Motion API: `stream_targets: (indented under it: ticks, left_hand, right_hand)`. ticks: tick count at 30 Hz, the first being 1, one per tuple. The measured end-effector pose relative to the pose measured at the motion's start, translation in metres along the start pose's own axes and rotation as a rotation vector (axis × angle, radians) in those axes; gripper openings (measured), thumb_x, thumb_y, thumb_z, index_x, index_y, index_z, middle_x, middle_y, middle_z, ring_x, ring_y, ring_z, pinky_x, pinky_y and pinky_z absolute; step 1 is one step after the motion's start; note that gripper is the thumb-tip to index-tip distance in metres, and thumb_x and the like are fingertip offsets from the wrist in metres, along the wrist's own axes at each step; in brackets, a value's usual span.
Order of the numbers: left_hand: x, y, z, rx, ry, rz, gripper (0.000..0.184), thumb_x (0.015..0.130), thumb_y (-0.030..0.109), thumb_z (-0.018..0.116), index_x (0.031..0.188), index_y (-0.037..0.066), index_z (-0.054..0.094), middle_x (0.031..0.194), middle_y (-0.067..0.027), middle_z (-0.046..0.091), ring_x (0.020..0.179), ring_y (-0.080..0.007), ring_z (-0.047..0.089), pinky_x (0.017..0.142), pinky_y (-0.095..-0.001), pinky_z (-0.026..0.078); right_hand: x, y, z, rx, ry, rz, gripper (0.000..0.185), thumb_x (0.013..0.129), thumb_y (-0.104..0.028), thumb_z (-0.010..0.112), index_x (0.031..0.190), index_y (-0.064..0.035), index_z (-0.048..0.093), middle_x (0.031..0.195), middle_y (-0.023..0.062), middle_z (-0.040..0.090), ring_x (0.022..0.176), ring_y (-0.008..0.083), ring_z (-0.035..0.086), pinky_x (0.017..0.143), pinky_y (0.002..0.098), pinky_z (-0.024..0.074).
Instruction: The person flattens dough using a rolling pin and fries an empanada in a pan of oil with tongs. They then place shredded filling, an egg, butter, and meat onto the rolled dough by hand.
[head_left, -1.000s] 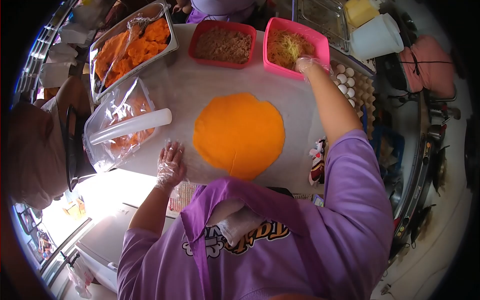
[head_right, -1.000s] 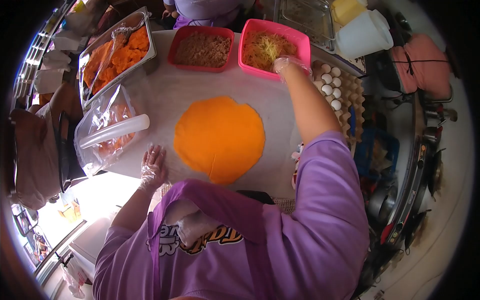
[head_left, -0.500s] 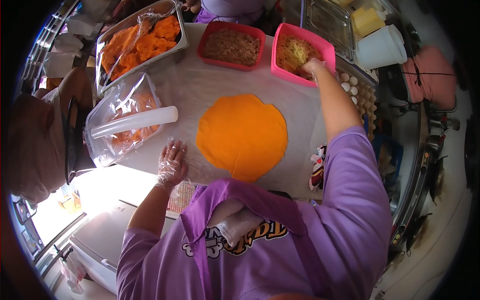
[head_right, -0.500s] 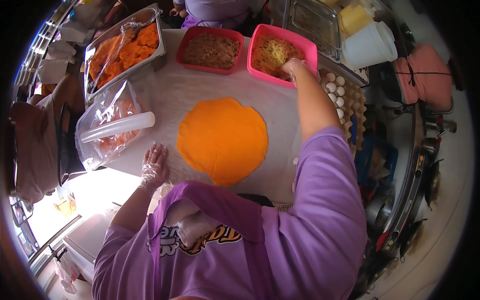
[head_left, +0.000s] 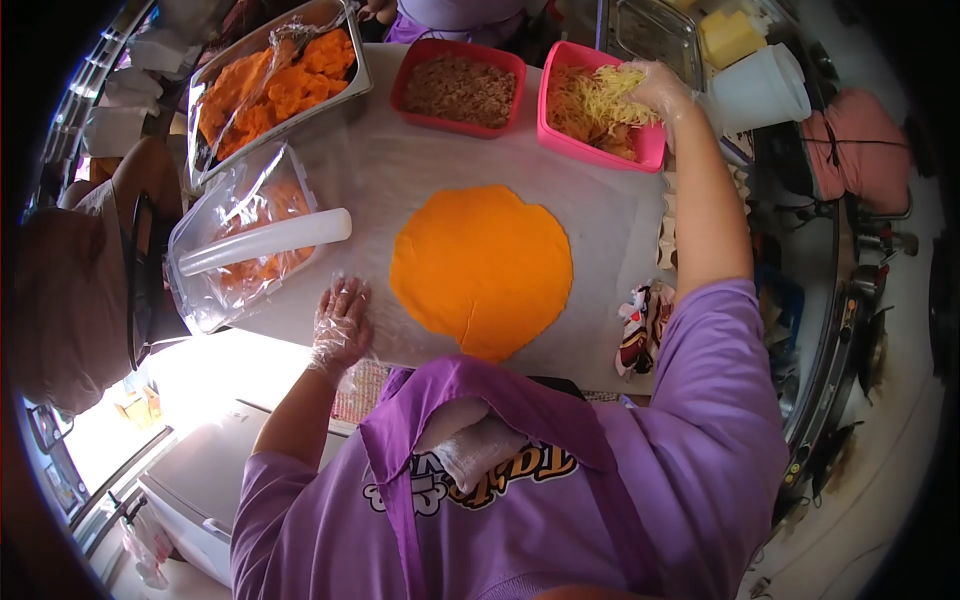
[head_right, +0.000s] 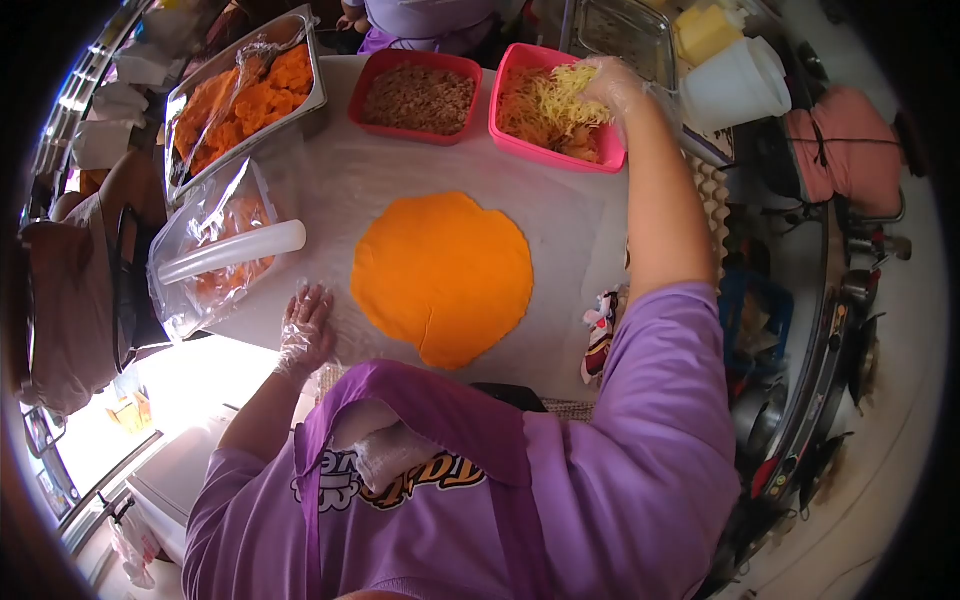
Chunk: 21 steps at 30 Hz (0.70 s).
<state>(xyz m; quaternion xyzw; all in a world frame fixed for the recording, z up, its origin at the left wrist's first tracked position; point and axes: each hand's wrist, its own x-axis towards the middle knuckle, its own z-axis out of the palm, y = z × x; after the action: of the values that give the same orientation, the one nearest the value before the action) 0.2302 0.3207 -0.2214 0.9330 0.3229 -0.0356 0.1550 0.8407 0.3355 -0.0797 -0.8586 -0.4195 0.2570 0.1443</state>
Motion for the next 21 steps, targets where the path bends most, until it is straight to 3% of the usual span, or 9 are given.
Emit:
stream_targets:
  ticks: [2, 5, 6, 8, 11, 12, 14, 21]
  left_hand:
    - [0.000, 0.000, 0.000, -0.002, 0.000, 0.002, 0.058, 0.078, 0.022, 0.051, 0.134, 0.011, 0.042, 0.143, -0.0138, 0.034, 0.135, -0.0349, 0.025, 0.110, -0.0504, 0.019]
    - [0.000, 0.000, 0.000, -0.002, 0.002, 0.002, 0.058, 0.078, 0.022, 0.051, 0.134, 0.011, 0.043, 0.143, -0.0139, 0.034, 0.135, -0.0348, 0.026, 0.110, -0.0506, 0.019]
    - [0.000, 0.000, 0.001, 0.002, 0.003, 0.002, 0.057, 0.078, 0.022, 0.050, 0.134, 0.011, 0.043, 0.143, -0.0140, 0.035, 0.135, -0.0348, 0.026, 0.109, -0.0506, 0.019]
    - [0.000, 0.001, 0.001, 0.005, 0.003, 0.003, 0.057, 0.078, 0.022, 0.050, 0.134, 0.011, 0.043, 0.143, -0.0142, 0.035, 0.135, -0.0348, 0.026, 0.109, -0.0506, 0.019]
    - [0.000, 0.001, -0.001, 0.010, -0.002, 0.001, 0.056, 0.079, 0.022, 0.050, 0.133, 0.011, 0.043, 0.142, -0.0144, 0.035, 0.135, -0.0349, 0.027, 0.109, -0.0507, 0.019]
    - [0.000, 0.001, -0.001, 0.010, -0.007, -0.002, 0.056, 0.079, 0.022, 0.050, 0.133, 0.011, 0.044, 0.142, -0.0146, 0.035, 0.134, -0.0349, 0.027, 0.109, -0.0506, 0.019]
    - [0.001, 0.002, -0.001, 0.004, -0.005, -0.003, 0.056, 0.079, 0.022, 0.050, 0.133, 0.011, 0.044, 0.142, -0.0145, 0.035, 0.134, -0.0350, 0.027, 0.109, -0.0507, 0.019]
    - [0.001, 0.001, -0.001, -0.002, -0.004, -0.010, 0.057, 0.077, 0.022, 0.051, 0.133, 0.011, 0.044, 0.142, -0.0138, 0.035, 0.135, -0.0351, 0.027, 0.109, -0.0506, 0.019]
  right_hand:
    - [-0.008, -0.015, 0.002, -0.157, 0.110, -0.025, 0.062, 0.063, -0.012, 0.081, 0.120, -0.0082, 0.058, 0.102, 0.0094, 0.066, 0.090, 0.0168, 0.061, 0.081, 0.0290, 0.0478]
    - [-0.011, -0.019, 0.012, -0.118, 0.273, -0.137, 0.059, 0.063, -0.008, 0.079, 0.118, -0.0108, 0.059, 0.102, 0.0088, 0.066, 0.091, 0.0148, 0.060, 0.079, 0.0272, 0.0479]
    - [-0.011, -0.020, 0.012, -0.119, 0.271, -0.137, 0.059, 0.063, -0.008, 0.079, 0.118, -0.0108, 0.059, 0.102, 0.0088, 0.066, 0.091, 0.0148, 0.060, 0.079, 0.0272, 0.0479]
    - [-0.013, -0.030, 0.007, 0.051, 0.036, -0.115, 0.057, 0.065, -0.003, 0.075, 0.119, -0.0119, 0.059, 0.107, 0.0094, 0.065, 0.096, 0.0160, 0.060, 0.080, 0.0250, 0.0469]
    - [-0.007, -0.037, 0.003, 0.026, -0.067, -0.060, 0.053, 0.067, 0.003, 0.068, 0.117, -0.0117, 0.059, 0.111, 0.0076, 0.063, 0.099, 0.0181, 0.059, 0.082, 0.0255, 0.0457]
    - [-0.005, -0.036, 0.005, 0.026, -0.067, -0.059, 0.053, 0.067, 0.003, 0.068, 0.117, -0.0117, 0.059, 0.111, 0.0076, 0.063, 0.099, 0.0181, 0.059, 0.082, 0.0255, 0.0457]
    - [-0.005, -0.033, 0.011, 0.335, -0.008, -0.135, 0.045, 0.070, 0.006, 0.062, 0.112, -0.0094, 0.061, 0.106, 0.0111, 0.062, 0.092, 0.0212, 0.058, 0.076, 0.0324, 0.0469]
    - [-0.016, -0.028, 0.004, 0.479, 0.085, -0.041, 0.035, 0.068, 0.005, 0.063, 0.100, -0.0086, 0.066, 0.095, 0.0092, 0.064, 0.088, 0.0203, 0.059, 0.072, 0.0305, 0.0473]
